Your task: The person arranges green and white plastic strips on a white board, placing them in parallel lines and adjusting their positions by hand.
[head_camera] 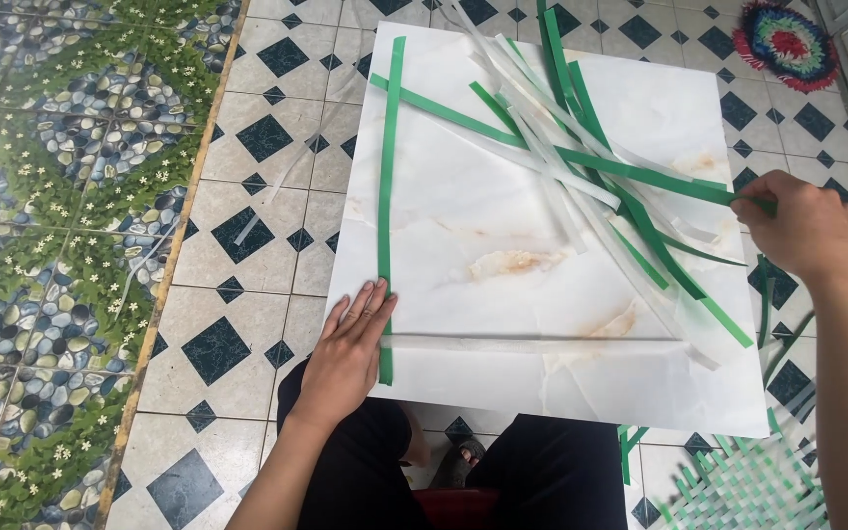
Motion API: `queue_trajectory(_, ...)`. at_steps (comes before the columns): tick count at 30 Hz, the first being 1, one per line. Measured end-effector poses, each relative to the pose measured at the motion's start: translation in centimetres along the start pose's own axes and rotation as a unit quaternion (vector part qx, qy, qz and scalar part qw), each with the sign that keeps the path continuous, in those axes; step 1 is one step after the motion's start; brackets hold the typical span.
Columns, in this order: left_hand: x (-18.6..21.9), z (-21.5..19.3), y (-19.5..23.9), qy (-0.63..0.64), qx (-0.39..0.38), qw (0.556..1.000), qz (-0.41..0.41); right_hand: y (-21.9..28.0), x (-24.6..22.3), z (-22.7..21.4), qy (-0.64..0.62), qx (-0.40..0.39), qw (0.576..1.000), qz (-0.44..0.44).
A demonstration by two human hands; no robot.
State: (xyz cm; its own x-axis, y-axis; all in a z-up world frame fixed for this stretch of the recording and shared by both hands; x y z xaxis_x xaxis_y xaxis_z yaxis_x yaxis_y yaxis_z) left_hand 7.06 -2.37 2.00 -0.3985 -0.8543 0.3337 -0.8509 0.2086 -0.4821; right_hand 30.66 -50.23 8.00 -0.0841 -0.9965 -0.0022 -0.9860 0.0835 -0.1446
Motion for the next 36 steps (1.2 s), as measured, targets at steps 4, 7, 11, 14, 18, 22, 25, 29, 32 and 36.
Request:
queue_trajectory(4, -0.1, 0.0, 0.2, 0.000, 0.003, 1.000, -0.002, 2.9, 6.1, 0.1, -0.160, 0.146, 0.971, -0.097)
queue_trajectory(7, -0.2, 0.1, 0.3, -0.005, 0.005, 1.000, 0.001, 5.8, 3.5, -1.1, -0.383, 0.163, 0.908, 0.043)
queue_trajectory(11, -0.2, 0.1, 0.5, 0.023, 0.001, 1.000, -0.006, 14.4, -12.6, -5.9, -0.548, -0.022, 0.833, 0.071)
queue_trajectory(14, -0.4, 0.4, 0.2, 0.032, -0.027, 0.998, -0.044, 16.1, -20.3, -2.2, -0.602, -0.094, 0.793, 0.026)
queue_trajectory(18, -0.8, 0.5, 0.4, 0.030, -0.058, 0.994, -0.086, 18.1, -28.0, 1.4, -0.615, -0.133, 0.776, 0.046)
queue_trajectory(22, -0.8, 0.3, 0.5, 0.034, -0.057, 0.994, -0.082, 17.1, -30.4, 5.2, -0.534, -0.126, 0.834, 0.057)
queue_trajectory(25, -0.7, 0.3, 0.4, 0.033, -0.051, 0.995, -0.079, 16.6, -31.4, 8.0, -0.532, -0.151, 0.830, 0.067)
queue_trajectory(29, -0.7, 0.2, 0.4, 0.029, -0.045, 0.996, -0.077, 16.0, -32.0, 9.4, -0.540, -0.175, 0.819, 0.085)
queue_trajectory(32, -0.7, 0.1, 0.3, 0.031, -0.046, 0.995, -0.077, 15.8, -31.2, 5.6, -0.602, -0.122, 0.785, 0.076)
queue_trajectory(36, -0.9, 0.2, 0.3, 0.034, -0.048, 0.995, -0.074, 11.8, -24.4, 0.7, -0.635, 0.041, 0.771, 0.016)
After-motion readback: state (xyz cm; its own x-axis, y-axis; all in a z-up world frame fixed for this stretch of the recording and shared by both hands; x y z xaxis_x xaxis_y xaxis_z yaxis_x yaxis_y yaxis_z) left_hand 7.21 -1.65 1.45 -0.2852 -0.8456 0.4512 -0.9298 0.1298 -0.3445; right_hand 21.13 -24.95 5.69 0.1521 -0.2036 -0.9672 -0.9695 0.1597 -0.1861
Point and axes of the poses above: each hand's wrist, its own y-axis away from the middle knuckle, its own z-axis out of the palm, x = y × z, the point moved 8 cm from there along -y, towards the middle knuckle, and after that the axes turned 11 degrees about x, right-handed, at the moved point
